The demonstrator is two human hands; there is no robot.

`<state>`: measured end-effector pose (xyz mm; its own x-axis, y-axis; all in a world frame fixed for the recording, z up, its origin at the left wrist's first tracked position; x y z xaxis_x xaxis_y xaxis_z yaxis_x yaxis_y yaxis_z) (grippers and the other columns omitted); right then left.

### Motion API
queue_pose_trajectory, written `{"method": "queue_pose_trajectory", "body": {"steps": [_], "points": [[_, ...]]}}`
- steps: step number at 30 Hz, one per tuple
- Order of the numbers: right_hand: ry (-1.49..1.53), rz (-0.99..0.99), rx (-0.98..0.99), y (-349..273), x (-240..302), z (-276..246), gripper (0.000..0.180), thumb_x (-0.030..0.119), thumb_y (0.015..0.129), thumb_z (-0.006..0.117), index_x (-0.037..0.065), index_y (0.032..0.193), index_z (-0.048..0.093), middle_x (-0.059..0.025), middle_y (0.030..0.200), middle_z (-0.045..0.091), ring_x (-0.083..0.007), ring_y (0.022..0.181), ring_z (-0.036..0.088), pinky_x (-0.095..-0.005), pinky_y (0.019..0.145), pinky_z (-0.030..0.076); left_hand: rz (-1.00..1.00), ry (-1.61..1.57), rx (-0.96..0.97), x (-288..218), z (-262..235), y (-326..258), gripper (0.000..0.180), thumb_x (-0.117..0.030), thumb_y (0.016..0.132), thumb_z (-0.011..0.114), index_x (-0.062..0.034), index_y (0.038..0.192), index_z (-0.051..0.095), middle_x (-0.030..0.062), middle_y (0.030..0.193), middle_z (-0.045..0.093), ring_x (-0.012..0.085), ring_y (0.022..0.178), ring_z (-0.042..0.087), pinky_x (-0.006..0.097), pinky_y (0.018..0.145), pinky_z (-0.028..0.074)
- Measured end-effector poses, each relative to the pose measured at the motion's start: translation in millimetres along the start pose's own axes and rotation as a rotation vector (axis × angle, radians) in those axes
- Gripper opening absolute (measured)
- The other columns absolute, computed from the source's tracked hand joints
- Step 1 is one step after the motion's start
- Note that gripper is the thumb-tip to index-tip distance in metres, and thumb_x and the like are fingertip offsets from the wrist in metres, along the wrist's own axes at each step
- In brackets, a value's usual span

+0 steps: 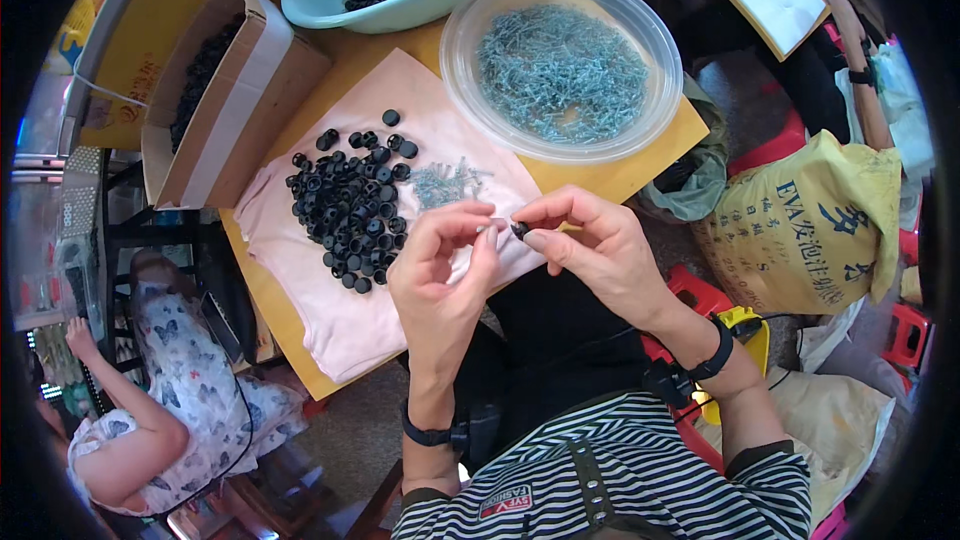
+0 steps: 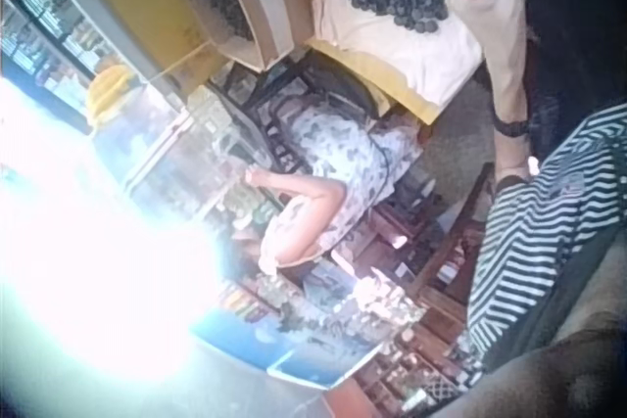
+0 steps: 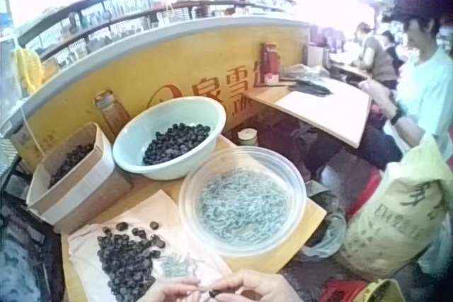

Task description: The person is assembling small black plastic components by manually inserting small blue pins into them.

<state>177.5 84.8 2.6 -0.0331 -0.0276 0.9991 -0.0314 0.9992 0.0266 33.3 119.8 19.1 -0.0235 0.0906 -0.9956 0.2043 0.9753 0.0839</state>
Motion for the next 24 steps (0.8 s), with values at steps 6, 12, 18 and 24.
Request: {"method": "queue_pose_trajectory", "body": {"steps": [6,12,18,24], "points": [[0.838,0.359,0.142,-6,-18,31,0.024,0.012,0.094,0.056,-0.001,0.114,0.057,-0.0041,0.094,0.062,-0.0047,0.074,0.054,-0.0187,0.062,0.047,-0.034,-0.224,-0.02,-2,-12,-25,0.012,0.007,0.086,0.06,0.0047,0.097,0.059,0.0157,0.105,0.063,0.018,0.09,0.065,0.026,0.08,0.053],[1.147,0.549,0.202,-11,-29,51,0.027,0.013,0.094,0.056,0.0,0.118,0.055,-0.0026,0.091,0.06,-0.0053,0.075,0.054,-0.0169,0.06,0.044,-0.027,-0.13,-0.086,-9,-24,-36,0.015,0.008,0.082,0.064,0.0037,0.096,0.066,0.0117,0.098,0.064,0.0142,0.082,0.063,0.023,0.074,0.051],[1.177,0.548,0.249,-15,-31,58,0.029,0.014,0.093,0.057,0.001,0.118,0.055,-0.0029,0.091,0.059,-0.0053,0.074,0.053,-0.0169,0.059,0.044,0.136,0.127,-0.072,-26,-23,-37,0.01,0.007,0.084,0.062,0.0052,0.094,0.063,0.0083,0.094,0.06,0.0126,0.08,0.06,0.022,0.072,0.048],[1.087,0.558,0.215,-20,-32,59,0.027,0.013,0.092,0.059,0.001,0.116,0.057,-0.0013,0.09,0.059,-0.0047,0.074,0.052,-0.016,0.058,0.043,0.222,0.318,-0.142,-37,-19,-40,0.014,0.006,0.077,0.068,0.0004,0.09,0.065,0.0078,0.085,0.065,0.0124,0.069,0.058,0.023,0.061,0.047]]}}
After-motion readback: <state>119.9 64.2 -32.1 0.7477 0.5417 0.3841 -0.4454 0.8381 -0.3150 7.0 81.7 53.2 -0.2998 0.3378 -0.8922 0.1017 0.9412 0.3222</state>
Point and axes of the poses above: each hand's wrist, its own y-axis towards the middle knuckle, its own z-axis out of the palm, x = y × z, the point moved 9 cm from there along y, towards the middle knuckle
